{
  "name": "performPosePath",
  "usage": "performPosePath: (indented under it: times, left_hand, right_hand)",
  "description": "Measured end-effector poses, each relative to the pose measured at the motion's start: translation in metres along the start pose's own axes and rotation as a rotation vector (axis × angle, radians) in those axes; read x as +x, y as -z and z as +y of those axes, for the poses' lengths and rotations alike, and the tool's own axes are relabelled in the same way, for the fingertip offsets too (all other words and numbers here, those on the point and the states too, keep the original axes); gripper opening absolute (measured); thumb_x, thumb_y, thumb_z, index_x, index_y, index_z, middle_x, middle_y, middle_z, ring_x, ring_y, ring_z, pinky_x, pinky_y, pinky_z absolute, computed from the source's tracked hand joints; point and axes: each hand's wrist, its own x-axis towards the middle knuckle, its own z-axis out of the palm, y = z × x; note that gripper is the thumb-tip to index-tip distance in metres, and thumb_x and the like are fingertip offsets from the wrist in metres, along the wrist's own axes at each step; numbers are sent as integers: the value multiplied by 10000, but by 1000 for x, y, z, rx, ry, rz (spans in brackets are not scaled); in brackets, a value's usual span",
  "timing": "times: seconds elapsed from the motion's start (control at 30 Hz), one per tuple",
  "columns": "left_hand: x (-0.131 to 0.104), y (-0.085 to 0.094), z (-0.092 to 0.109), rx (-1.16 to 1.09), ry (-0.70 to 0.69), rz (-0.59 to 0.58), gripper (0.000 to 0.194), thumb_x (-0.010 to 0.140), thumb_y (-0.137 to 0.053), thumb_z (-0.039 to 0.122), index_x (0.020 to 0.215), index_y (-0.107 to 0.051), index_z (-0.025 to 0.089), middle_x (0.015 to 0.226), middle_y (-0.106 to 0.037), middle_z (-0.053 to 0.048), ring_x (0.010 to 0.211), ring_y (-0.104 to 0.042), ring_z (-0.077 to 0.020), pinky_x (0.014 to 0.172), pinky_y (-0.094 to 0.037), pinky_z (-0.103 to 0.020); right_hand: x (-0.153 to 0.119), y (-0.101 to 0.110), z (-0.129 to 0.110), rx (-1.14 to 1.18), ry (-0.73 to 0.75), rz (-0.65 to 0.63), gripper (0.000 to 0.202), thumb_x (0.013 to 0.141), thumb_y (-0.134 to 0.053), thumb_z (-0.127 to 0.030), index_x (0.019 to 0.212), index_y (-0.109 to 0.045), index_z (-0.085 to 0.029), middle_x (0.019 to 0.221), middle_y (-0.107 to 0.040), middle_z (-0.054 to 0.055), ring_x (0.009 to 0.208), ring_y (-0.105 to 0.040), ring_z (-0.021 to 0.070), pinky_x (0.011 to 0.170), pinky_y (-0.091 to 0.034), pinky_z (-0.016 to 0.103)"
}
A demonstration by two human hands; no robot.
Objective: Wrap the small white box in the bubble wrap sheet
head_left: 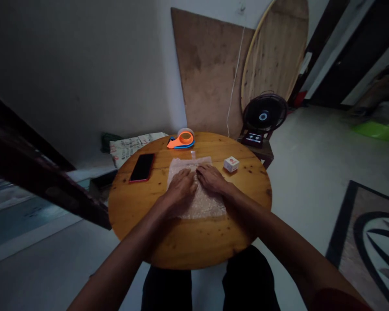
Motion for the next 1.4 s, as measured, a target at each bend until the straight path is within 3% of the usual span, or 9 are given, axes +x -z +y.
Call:
performPosePath:
  times: [0.1, 0.2, 0.33, 0.6, 0.8, 1.03, 1.23, 1.4]
  left_hand:
    - [6, -21, -19, 78, 66, 9, 536, 891, -482, 461, 1314, -515, 135, 1462, -443, -186, 1367, -383, -349, 1115, -319, -515]
    - [3, -31, -26, 118, 75, 39, 623, 914, -409, 527, 1388, -446, 124, 1498, -400, -186, 1403, -331, -346, 1135, -276, -525]
    - [2, -30, -28, 138, 76, 43, 668, 902, -410, 550, 1412, -415, 118, 1500, -402, -179, 1403, -330, -344, 1132, -279, -512]
    - [4, -28, -35, 140, 103, 32, 721, 860, -441, 622, 1393, -443, 137, 1489, -420, -167, 1375, -369, -334, 1121, -306, -495]
    - [2, -34, -33, 131, 151, 38, 643, 957, -264, 537, 1448, -377, 137, 1527, -372, -154, 1431, -283, -335, 1144, -256, -521]
    - [1, -39, -34, 150, 176, 44, 680, 944, -297, 558, 1454, -355, 112, 1543, -337, -179, 1449, -246, -358, 1167, -211, -511]
    - [0, -29, -37, 98, 184, 68, 631, 928, -358, 576, 1399, -398, 158, 1512, -383, -160, 1408, -327, -313, 1145, -258, -481]
    - [1, -22, -42, 72, 208, 129, 494, 959, -344, 469, 1326, -471, 164, 1417, -489, -144, 1296, -434, -296, 1092, -325, -461]
  right_hand:
    - [3, 2, 6, -7, 37, -10, 281, 921, -474, -263, 1140, -596, -135, 1201, -614, 140, 1112, -523, 245, 962, -381, 373]
    - [4, -2, 11, 2, 26, 41, 332, 928, -475, -308, 1195, -577, -139, 1291, -567, 144, 1182, -484, 263, 1000, -355, 409]
    - [4, -8, 15, 2, -2, 57, 421, 934, -477, -369, 1288, -528, -146, 1389, -502, 142, 1256, -436, 280, 1031, -331, 438]
    - [4, -6, 14, -7, -56, 49, 424, 961, -434, -389, 1291, -519, -137, 1397, -506, 139, 1264, -441, 268, 1028, -335, 416]
    - [4, -6, 11, -21, -86, 45, 441, 954, -449, -393, 1291, -516, -116, 1380, -516, 163, 1262, -445, 280, 1034, -326, 428]
    - [4, -6, 13, -31, -101, 36, 454, 949, -453, -417, 1291, -512, -124, 1395, -508, 161, 1276, -437, 295, 1026, -335, 434]
    - [4, -6, 15, -33, -130, 24, 464, 954, -443, -412, 1305, -505, -114, 1400, -506, 186, 1289, -435, 312, 1059, -298, 451]
    - [5, -7, 17, -63, -138, 20, 485, 964, -406, -382, 1336, -495, -84, 1447, -472, 189, 1301, -441, 326, 1063, -320, 458]
